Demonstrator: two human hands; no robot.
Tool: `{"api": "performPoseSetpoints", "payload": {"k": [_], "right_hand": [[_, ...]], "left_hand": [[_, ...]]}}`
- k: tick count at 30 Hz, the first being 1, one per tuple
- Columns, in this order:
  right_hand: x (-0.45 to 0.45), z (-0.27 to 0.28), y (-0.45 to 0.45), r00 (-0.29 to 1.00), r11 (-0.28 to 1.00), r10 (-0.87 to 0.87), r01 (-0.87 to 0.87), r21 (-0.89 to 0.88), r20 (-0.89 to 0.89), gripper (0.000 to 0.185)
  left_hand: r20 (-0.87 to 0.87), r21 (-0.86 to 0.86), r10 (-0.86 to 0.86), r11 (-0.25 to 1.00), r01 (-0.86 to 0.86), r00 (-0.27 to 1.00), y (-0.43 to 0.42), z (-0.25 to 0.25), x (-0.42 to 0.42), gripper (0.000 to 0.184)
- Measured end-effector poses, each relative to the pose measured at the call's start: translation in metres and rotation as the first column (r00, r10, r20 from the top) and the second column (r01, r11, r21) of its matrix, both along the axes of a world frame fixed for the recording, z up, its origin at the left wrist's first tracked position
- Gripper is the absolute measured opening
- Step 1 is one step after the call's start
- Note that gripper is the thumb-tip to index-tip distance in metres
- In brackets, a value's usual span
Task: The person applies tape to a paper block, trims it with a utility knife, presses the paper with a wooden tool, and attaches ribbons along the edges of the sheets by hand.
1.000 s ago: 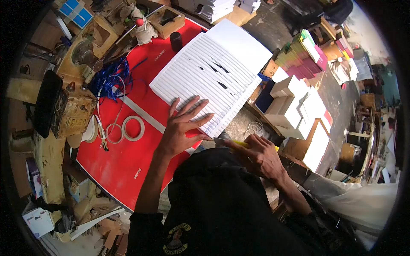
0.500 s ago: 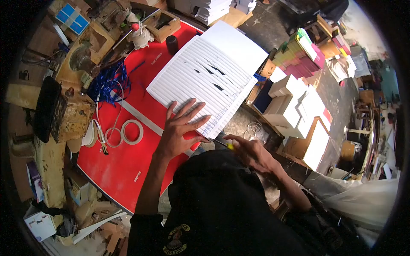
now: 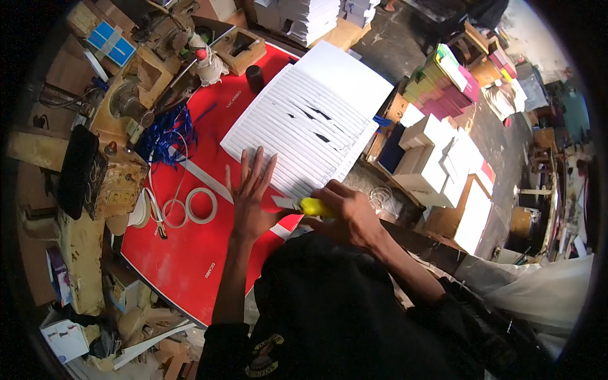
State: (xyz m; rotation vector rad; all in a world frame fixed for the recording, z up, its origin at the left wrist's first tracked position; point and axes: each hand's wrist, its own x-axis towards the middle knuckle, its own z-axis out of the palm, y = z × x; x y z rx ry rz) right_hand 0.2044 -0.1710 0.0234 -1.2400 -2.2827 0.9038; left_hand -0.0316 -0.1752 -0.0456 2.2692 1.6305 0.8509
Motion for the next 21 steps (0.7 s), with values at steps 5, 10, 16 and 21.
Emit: {"api": "performPoseSetpoints", "payload": {"k": [5,10,16,21], "right_hand": [[-0.002,0.009,0.020,0.988,0.959,-0.153,0.141,-0.247,-0.031,0.030],[0.001,-0.009,0.020,0.975,0.960,-0.217,0.203,-0.193,-0.055,0.029],[0.001,-0.002,0.004,0.994,0.997,-0.004,-0.004,-0.071,-0.111,0.039],[0.019,-0.025,0.008,0.978,0.984,-0.171,0.165,-0.060,-0.118,0.036]], "left_hand": [[0.005,-0.028,0.017,0.999,-0.017,1.000,-0.007,-0.005,-0.003,0.115],[-0.012,-0.049,0.025,0.998,-0.025,1.000,-0.006,-0.010,-0.003,0.117],[0.090,0.018,-0.005,1.000,0.003,0.996,-0.002,-0.018,-0.001,0.112],[0.035,-0.014,-0.023,1.000,0.023,0.999,-0.003,-0.012,-0.006,0.119]]}}
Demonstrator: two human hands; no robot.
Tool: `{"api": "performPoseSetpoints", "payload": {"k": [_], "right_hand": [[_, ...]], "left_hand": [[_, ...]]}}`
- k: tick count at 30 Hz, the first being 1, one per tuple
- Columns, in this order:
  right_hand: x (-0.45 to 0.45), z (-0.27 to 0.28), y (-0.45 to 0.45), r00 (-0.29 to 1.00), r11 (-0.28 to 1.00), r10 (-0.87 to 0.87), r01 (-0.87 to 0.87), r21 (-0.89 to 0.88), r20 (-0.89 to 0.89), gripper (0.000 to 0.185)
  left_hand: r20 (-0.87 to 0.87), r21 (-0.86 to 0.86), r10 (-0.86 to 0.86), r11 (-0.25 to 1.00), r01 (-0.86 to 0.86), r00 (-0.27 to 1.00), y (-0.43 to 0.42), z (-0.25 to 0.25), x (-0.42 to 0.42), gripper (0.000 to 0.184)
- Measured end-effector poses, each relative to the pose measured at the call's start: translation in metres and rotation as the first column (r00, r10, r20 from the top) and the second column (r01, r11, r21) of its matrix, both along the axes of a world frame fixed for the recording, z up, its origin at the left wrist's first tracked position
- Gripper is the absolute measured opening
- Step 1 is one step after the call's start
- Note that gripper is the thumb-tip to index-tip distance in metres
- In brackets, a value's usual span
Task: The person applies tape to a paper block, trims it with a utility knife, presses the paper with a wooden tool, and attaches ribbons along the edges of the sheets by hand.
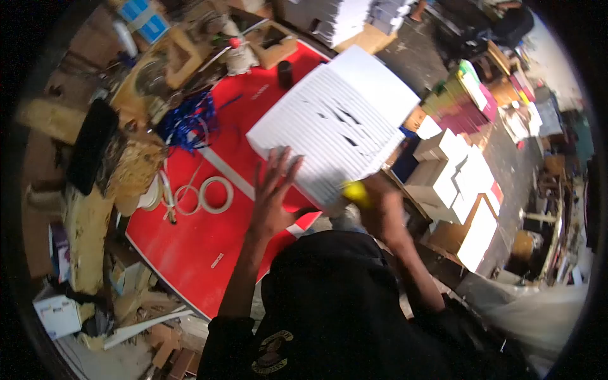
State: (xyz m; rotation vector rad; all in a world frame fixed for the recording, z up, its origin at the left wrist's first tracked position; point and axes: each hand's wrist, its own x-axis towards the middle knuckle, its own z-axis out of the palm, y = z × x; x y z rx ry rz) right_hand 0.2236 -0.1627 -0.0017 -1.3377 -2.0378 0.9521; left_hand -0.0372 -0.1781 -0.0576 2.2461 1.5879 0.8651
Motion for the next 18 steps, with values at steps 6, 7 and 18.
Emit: {"api": "performPoseSetpoints", "payload": {"k": [6,7,18], "right_hand": [[0.294,-0.104,0.039,0.675,0.641,-0.725,0.734,0.223,-0.135,0.023],[0.391,-0.172,0.030,0.674,0.625,-0.699,0.739,0.253,-0.240,0.021],[0.147,-0.010,-0.040,0.860,0.855,-0.505,0.487,-0.176,-0.075,0.045]], "left_hand": [[0.056,-0.119,0.301,0.949,-0.293,0.952,-0.034,-0.014,-0.041,0.118],[0.095,-0.137,0.388,0.917,-0.374,0.917,-0.041,-0.028,-0.057,0.112],[0.128,0.062,0.744,0.654,-0.754,0.656,-0.043,-0.070,-0.181,0.045]]}}
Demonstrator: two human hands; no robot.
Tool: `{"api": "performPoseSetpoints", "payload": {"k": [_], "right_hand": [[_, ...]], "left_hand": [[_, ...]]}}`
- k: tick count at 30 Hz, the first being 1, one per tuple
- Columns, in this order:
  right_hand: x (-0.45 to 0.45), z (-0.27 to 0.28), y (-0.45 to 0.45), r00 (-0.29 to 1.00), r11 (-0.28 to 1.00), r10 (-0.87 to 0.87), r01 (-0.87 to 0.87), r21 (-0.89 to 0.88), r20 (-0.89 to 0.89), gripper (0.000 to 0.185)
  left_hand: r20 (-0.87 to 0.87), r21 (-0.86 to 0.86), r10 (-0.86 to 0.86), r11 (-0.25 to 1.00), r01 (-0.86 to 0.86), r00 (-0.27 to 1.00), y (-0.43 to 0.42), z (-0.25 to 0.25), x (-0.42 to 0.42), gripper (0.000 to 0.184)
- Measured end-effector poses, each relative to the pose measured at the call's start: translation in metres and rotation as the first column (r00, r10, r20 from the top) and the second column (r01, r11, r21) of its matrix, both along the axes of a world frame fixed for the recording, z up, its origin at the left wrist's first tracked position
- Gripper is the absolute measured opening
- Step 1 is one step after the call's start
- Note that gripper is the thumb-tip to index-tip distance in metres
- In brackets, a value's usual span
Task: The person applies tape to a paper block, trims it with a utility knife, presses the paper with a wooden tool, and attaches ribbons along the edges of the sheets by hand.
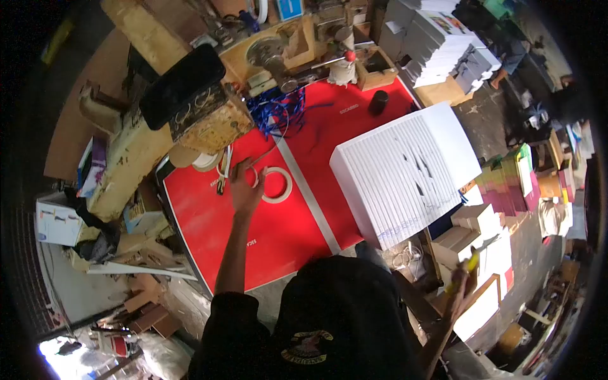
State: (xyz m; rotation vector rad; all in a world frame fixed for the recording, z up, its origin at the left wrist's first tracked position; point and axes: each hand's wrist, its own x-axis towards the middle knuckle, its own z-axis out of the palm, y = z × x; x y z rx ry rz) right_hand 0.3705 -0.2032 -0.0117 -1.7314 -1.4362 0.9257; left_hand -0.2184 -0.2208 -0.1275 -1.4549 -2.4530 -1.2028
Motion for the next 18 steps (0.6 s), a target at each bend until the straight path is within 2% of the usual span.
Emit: {"api": "performPoseSetpoints", "payload": {"k": [2,3,4,5,6,7,8,9,11,12,13,14,15,16,17,18], "right_hand": [[-0.094,0.049,0.003,0.907,0.917,0.380,-0.394,-0.052,-0.180,0.049],[-0.138,0.069,0.004,0.808,0.792,0.551,-0.585,-0.173,-0.209,0.056],[-0.175,0.067,0.011,0.602,0.587,0.790,-0.797,-0.141,-0.117,0.060],[-0.212,0.065,0.019,0.342,0.338,0.939,-0.937,-0.088,-0.040,0.064],[-0.239,0.011,0.011,0.199,0.197,0.976,-0.980,0.025,0.095,0.061],[-0.267,-0.025,0.003,0.137,0.158,0.973,-0.982,-0.104,0.185,0.058],[-0.290,-0.054,0.002,0.064,0.131,0.960,-0.963,-0.235,0.271,0.056],[-0.302,-0.085,-0.001,0.090,0.173,0.905,-0.971,-0.165,0.417,0.055],[-0.317,-0.144,-0.004,0.120,0.199,0.822,-0.976,-0.083,0.557,0.054],[-0.325,-0.172,-0.003,0.192,0.208,0.770,-0.977,0.045,0.608,0.053],[-0.332,-0.172,-0.003,0.265,0.206,0.719,-0.964,0.167,0.642,0.052],[-0.332,-0.172,-0.004,0.259,0.203,0.724,-0.966,0.162,0.639,0.052],[-0.337,-0.143,0.003,0.234,0.247,0.808,-0.968,0.048,0.542,0.054],[-0.339,-0.122,0.008,0.217,0.272,0.875,-0.960,-0.070,0.433,0.056],[-0.339,-0.114,0.008,0.208,0.265,0.879,-0.961,-0.077,0.430,0.056],[-0.337,-0.109,0.007,0.228,0.300,0.837,-0.951,-0.069,0.497,0.058]], "left_hand": [[0.039,-0.013,-0.034,0.999,0.035,0.999,0.038,-0.018,-0.019,0.052],[0.088,-0.036,-0.048,0.998,0.051,0.995,0.058,-0.031,-0.029,0.060],[0.086,-0.023,-0.052,0.998,0.054,0.995,0.082,-0.042,-0.039,0.060],[-0.060,-0.010,0.130,0.991,-0.131,0.990,0.108,-0.051,-0.049,0.070],[-0.199,0.030,0.308,0.951,-0.308,0.930,0.123,-0.053,-0.054,0.080],[-0.198,0.041,0.304,0.952,-0.302,0.932,0.129,-0.035,-0.046,0.080],[-0.080,-0.232,0.327,0.913,-0.336,0.942,0.137,-0.002,-0.033,0.085],[-0.007,-0.311,0.370,0.882,-0.354,0.929,0.145,-0.019,-0.043,0.085],[0.107,-0.478,0.467,0.798,-0.366,0.878,0.160,-0.054,-0.063,0.085],[0.095,-0.286,0.333,0.912,-0.295,0.938,0.160,-0.090,-0.087,0.076],[0.055,-0.093,0.199,0.977,-0.194,0.978,0.156,-0.088,-0.089,0.067],[-0.059,-0.190,0.252,0.947,-0.259,0.966,0.147,-0.090,-0.086,0.059],[-0.177,-0.279,0.288,0.902,-0.328,0.941,0.135,-0.068,-0.072,0.052],[-0.096,-0.064,0.231,0.969,-0.238,0.968,0.113,-0.050,-0.059,0.037],[-0.029,0.159,0.157,0.976,-0.150,0.987,0.088,-0.032,-0.043,0.026],[0.161,0.116,0.132,0.982,-0.151,0.978,0.060,-0.014,-0.026,0.020]]}}
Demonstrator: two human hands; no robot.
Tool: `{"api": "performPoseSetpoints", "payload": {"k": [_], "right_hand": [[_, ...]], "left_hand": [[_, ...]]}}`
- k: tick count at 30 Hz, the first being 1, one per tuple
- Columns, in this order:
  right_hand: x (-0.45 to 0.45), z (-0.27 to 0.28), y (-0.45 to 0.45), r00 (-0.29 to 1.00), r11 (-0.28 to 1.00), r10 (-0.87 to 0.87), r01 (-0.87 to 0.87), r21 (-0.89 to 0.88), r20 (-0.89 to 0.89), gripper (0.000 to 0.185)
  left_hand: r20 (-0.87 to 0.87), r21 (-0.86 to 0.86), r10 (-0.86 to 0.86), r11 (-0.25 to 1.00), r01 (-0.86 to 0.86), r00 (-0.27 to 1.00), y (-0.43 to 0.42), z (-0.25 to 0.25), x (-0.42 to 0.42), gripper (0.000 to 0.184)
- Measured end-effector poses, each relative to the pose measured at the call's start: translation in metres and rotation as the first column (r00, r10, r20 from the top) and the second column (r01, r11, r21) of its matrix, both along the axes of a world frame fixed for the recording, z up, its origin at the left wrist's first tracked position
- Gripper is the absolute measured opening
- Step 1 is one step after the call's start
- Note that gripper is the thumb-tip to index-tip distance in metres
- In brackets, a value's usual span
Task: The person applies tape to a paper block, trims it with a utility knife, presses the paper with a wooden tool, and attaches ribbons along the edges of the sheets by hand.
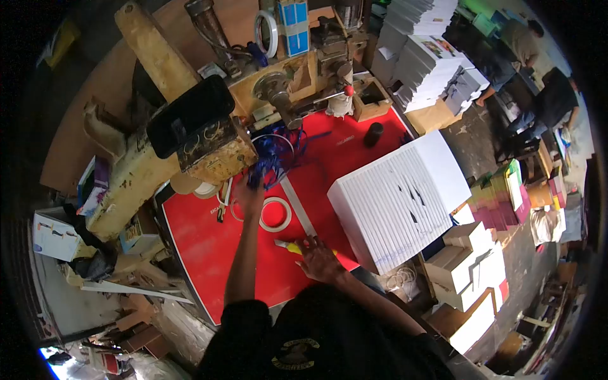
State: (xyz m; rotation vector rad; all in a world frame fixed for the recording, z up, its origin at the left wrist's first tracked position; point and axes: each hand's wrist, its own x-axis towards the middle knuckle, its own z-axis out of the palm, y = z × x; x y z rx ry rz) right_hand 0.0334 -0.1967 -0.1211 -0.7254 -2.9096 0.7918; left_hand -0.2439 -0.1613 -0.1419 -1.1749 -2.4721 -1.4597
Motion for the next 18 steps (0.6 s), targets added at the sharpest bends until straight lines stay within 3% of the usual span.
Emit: {"api": "performPoseSetpoints", "payload": {"k": [1,2,4,5,7,8,9,11,12,13,17,18], "right_hand": [[0.002,0.000,-0.002,1.000,0.997,-0.028,0.027,0.073,0.013,0.060],[0.003,-0.009,-0.002,1.000,0.998,-0.012,0.011,0.063,0.021,0.060],[0.001,-0.034,0.001,0.935,0.945,-0.223,0.138,-0.296,-0.275,0.065],[-0.001,-0.030,0.003,0.941,0.944,-0.206,0.119,-0.307,-0.269,0.065],[-0.005,-0.013,0.011,0.951,0.911,-0.304,0.275,-0.308,-0.050,0.072],[-0.005,-0.012,0.010,0.964,0.966,-0.256,0.252,-0.056,-0.067,0.076],[0.000,-0.014,0.007,0.971,0.972,-0.229,0.224,-0.064,-0.063,0.076],[0.021,-0.026,0.009,0.999,0.998,-0.009,0.012,0.062,-0.048,0.080],[0.028,-0.049,0.007,0.988,0.943,0.101,-0.059,0.328,-0.114,0.080],[0.029,-0.052,0.006,0.968,0.805,0.188,-0.055,0.591,-0.165,0.079],[0.028,-0.062,0.002,0.994,0.920,-0.101,0.111,0.377,-0.047,0.064],[0.025,-0.070,0.004,0.985,0.883,-0.130,0.169,0.437,-0.118,0.062]], "left_hand": [[0.195,-0.013,-0.021,1.000,0.024,0.981,-0.031,0.015,0.017,0.015],[0.184,-0.024,-0.052,0.998,0.058,0.982,-0.060,0.026,0.033,0.014],[0.202,-0.067,-0.104,0.991,0.120,0.974,-0.115,0.042,0.058,0.012],[0.235,-0.098,-0.127,0.983,0.154,0.964,-0.140,0.045,0.067,0.012],[0.241,-0.146,-0.026,0.987,0.062,0.970,-0.181,0.041,0.079,0.013],[0.237,-0.186,0.057,0.983,-0.012,0.970,-0.197,0.038,0.081,0.014],[0.238,-0.194,0.087,0.980,-0.040,0.967,-0.213,0.038,0.079,0.014],[0.106,-0.382,0.128,0.921,-0.079,0.986,-0.240,0.038,0.072,0.016],[0.108,-0.385,0.150,0.918,-0.098,0.983,-0.251,0.040,0.072,0.016],[0.135,-0.401,0.182,0.909,-0.114,0.974,-0.259,0.044,0.071,0.016],[0.115,-0.387,0.262,0.900,-0.200,0.958,-0.299,0.032,0.053,0.016],[0.115,-0.388,0.267,0.899,-0.204,0.957,-0.308,0.029,0.048,0.016]]}}
